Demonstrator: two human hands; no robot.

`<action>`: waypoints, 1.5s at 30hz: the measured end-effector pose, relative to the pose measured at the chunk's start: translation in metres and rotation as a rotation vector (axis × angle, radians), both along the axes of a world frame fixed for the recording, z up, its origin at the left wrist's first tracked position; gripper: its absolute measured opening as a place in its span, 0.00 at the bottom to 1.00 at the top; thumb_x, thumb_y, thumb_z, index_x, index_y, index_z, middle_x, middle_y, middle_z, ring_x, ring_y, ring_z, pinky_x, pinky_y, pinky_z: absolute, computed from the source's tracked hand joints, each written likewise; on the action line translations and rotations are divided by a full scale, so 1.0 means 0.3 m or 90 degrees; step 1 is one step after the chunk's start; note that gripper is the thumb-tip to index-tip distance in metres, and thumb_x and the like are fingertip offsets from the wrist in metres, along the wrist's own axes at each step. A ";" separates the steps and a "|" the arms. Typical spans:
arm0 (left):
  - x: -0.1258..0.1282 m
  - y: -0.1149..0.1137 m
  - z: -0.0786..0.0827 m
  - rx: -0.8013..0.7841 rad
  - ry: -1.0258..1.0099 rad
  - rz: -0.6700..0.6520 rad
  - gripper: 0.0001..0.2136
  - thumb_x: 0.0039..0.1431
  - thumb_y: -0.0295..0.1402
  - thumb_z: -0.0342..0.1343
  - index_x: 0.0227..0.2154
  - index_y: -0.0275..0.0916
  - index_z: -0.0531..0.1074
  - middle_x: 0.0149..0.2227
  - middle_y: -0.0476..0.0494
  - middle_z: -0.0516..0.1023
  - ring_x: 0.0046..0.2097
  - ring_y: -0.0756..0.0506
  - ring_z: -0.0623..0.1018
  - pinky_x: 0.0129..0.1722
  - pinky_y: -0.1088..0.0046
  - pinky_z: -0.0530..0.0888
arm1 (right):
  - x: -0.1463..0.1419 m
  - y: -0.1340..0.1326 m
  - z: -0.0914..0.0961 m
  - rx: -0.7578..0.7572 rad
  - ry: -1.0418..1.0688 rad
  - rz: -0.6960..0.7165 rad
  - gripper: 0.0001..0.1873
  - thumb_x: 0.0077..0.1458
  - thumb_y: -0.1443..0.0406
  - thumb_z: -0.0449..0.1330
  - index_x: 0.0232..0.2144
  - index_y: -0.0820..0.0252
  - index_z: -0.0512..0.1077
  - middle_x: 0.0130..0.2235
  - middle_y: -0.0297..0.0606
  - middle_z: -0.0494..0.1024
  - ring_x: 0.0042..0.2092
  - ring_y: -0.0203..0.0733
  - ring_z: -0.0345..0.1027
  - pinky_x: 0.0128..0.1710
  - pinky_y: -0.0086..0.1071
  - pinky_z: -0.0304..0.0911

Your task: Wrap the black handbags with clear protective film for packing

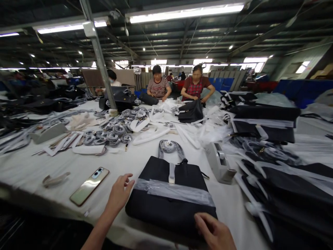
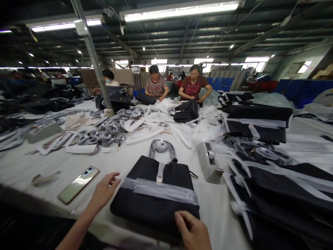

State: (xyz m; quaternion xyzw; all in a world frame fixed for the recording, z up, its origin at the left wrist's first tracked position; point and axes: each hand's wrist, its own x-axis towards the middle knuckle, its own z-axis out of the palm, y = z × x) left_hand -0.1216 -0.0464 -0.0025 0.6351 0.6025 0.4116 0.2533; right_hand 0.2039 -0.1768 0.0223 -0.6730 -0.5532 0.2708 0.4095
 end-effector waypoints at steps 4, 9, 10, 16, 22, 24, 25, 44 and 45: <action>0.070 0.067 0.116 -0.029 0.021 -0.156 0.12 0.54 0.37 0.50 0.36 0.41 0.75 0.34 0.46 0.78 0.36 0.43 0.75 0.39 0.69 0.69 | -0.060 0.210 0.089 0.128 -0.208 0.088 0.17 0.53 0.58 0.58 0.44 0.57 0.74 0.47 0.44 0.76 0.50 0.51 0.67 0.53 0.41 0.59; 0.130 0.136 0.140 -0.062 0.120 -0.299 0.12 0.50 0.32 0.50 0.33 0.39 0.77 0.35 0.44 0.79 0.38 0.44 0.76 0.40 0.71 0.68 | -0.149 0.358 0.117 -0.010 -0.444 0.206 0.17 0.56 0.63 0.55 0.47 0.61 0.71 0.43 0.47 0.76 0.45 0.50 0.69 0.45 0.41 0.61; 0.132 0.146 0.136 -0.070 0.124 -0.308 0.12 0.50 0.31 0.50 0.33 0.39 0.77 0.34 0.45 0.79 0.37 0.44 0.76 0.39 0.71 0.68 | -0.160 0.367 0.120 -0.026 -0.459 0.226 0.14 0.56 0.64 0.55 0.44 0.59 0.73 0.41 0.45 0.76 0.43 0.48 0.69 0.44 0.39 0.61; 0.121 0.188 0.136 -0.132 0.153 -0.350 0.11 0.50 0.33 0.49 0.31 0.38 0.77 0.28 0.48 0.78 0.30 0.48 0.74 0.29 0.76 0.65 | -0.183 0.366 0.099 0.075 -0.498 0.288 0.11 0.58 0.69 0.53 0.29 0.58 0.75 0.34 0.40 0.74 0.38 0.43 0.67 0.39 0.33 0.59; 0.158 0.242 0.197 -0.166 0.245 -0.417 0.11 0.49 0.41 0.56 0.28 0.39 0.77 0.24 0.49 0.76 0.27 0.49 0.72 0.24 0.76 0.60 | -0.198 0.364 0.074 0.045 -0.403 0.412 0.13 0.59 0.71 0.48 0.35 0.59 0.72 0.35 0.39 0.77 0.37 0.41 0.70 0.39 0.30 0.60; 0.184 0.272 0.203 -0.181 0.290 -0.455 0.10 0.45 0.41 0.60 0.25 0.40 0.76 0.22 0.50 0.75 0.25 0.49 0.71 0.22 0.76 0.59 | -0.218 0.391 0.102 -0.027 -0.362 0.387 0.10 0.58 0.66 0.52 0.38 0.59 0.73 0.34 0.39 0.78 0.36 0.41 0.71 0.35 0.29 0.59; 0.198 0.288 0.201 -0.188 0.314 -0.471 0.09 0.43 0.40 0.62 0.23 0.40 0.75 0.21 0.50 0.74 0.24 0.49 0.71 0.22 0.75 0.59 | -0.231 0.409 0.120 -0.062 -0.361 0.380 0.10 0.57 0.64 0.54 0.37 0.59 0.73 0.33 0.39 0.78 0.34 0.41 0.71 0.32 0.29 0.58; 0.237 0.379 0.090 -0.170 0.407 -0.635 0.09 0.39 0.34 0.64 0.26 0.44 0.72 0.23 0.51 0.74 0.26 0.45 0.72 0.22 0.73 0.62 | -0.428 0.519 0.200 -0.388 0.067 0.647 0.11 0.46 0.69 0.58 0.14 0.62 0.66 0.15 0.24 0.57 0.20 0.28 0.46 0.19 0.26 0.40; 0.235 0.382 0.090 -0.183 0.398 -0.640 0.10 0.38 0.35 0.66 0.25 0.43 0.71 0.22 0.52 0.73 0.25 0.46 0.71 0.22 0.73 0.61 | -0.419 0.507 0.227 -0.382 0.079 0.667 0.09 0.46 0.68 0.59 0.16 0.62 0.69 0.16 0.25 0.58 0.21 0.28 0.48 0.20 0.26 0.42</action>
